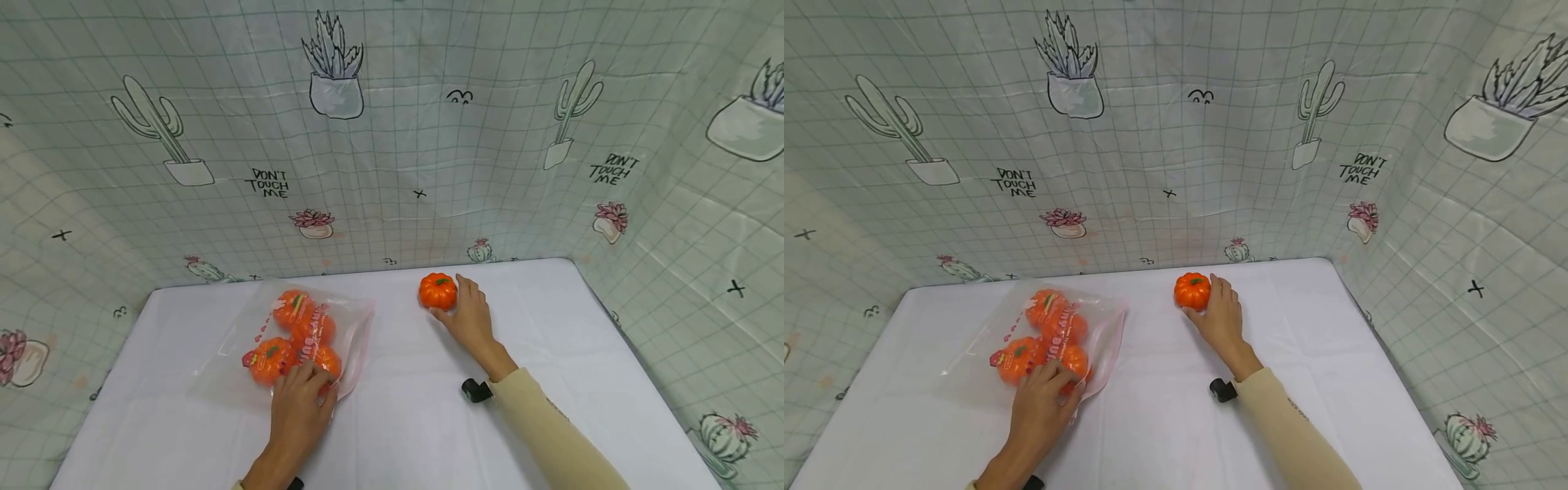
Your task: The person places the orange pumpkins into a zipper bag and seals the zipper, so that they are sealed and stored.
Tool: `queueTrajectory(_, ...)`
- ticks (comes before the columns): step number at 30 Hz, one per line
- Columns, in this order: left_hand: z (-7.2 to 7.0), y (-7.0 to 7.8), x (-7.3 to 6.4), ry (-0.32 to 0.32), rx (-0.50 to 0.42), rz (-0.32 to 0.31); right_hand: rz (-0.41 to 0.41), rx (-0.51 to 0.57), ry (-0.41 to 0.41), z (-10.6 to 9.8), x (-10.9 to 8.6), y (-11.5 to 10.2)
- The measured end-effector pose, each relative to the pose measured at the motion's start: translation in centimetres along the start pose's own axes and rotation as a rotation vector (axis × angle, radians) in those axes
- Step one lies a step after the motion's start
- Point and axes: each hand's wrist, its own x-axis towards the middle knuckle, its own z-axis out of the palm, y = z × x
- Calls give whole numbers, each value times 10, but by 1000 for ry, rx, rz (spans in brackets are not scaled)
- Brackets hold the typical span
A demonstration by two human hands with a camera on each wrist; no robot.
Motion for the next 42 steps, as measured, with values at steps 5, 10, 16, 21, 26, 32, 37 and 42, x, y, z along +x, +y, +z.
queueTrajectory(5,0,0,0,1,-6,5,15,7,-46,4,8,3)
queueTrajectory(10,1,0,-1,9,-10,12,26,13,-51,9,14,3)
queueTrajectory(16,1,-2,-2,14,-6,9,41,25,-62,12,14,0)
queueTrajectory(21,0,-1,-2,-15,-7,-20,19,40,-68,14,8,-1)
queueTrajectory(26,-1,0,-1,-9,-6,-13,-31,93,-67,13,-5,-9)
queueTrajectory(32,-1,1,-1,-13,-6,-18,-149,150,-68,12,-35,-30)
queueTrajectory(37,-1,1,0,-18,-7,-25,-250,189,-96,14,-62,-51)
queueTrajectory(42,0,2,0,-16,-6,-29,-312,211,-141,25,-79,-71)
